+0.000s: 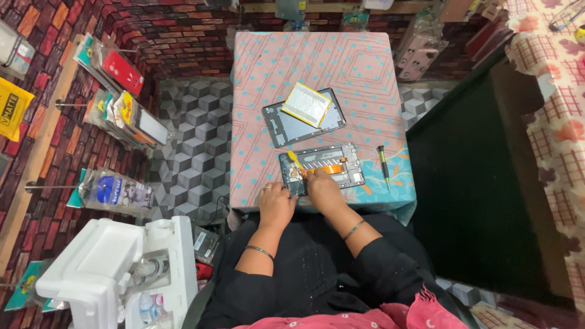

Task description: The person works on an opened tablet at a small work table, using a yellow pry tool to lift and adjust the internal battery and ribbon cables, then uses a screwdriver on the frame. At the end they place the battery pack into the device body and press it into position.

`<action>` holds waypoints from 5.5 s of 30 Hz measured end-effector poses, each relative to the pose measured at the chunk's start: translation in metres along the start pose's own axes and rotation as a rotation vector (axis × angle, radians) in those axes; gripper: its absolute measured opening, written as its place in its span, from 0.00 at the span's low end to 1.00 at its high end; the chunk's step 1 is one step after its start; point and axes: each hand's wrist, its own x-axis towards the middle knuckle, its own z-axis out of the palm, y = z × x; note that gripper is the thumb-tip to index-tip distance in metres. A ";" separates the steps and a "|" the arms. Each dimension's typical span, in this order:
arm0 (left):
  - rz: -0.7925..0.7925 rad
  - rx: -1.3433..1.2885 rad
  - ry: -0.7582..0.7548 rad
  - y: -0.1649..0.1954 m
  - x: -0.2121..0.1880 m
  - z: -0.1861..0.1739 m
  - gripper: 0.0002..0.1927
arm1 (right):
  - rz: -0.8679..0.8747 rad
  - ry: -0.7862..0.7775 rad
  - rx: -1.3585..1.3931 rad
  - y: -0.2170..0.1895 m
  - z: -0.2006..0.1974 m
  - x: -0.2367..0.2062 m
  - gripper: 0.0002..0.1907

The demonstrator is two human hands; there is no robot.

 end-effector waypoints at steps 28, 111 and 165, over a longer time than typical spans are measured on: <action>0.019 0.131 -0.018 0.015 0.002 -0.003 0.15 | 0.132 -0.107 -0.042 0.021 -0.014 -0.026 0.11; -0.032 0.080 0.021 0.007 0.000 -0.004 0.15 | 0.395 -0.584 -0.220 0.108 -0.064 -0.051 0.11; -0.033 0.028 0.012 0.006 -0.001 -0.007 0.18 | 0.367 0.095 -0.199 0.105 -0.070 -0.006 0.12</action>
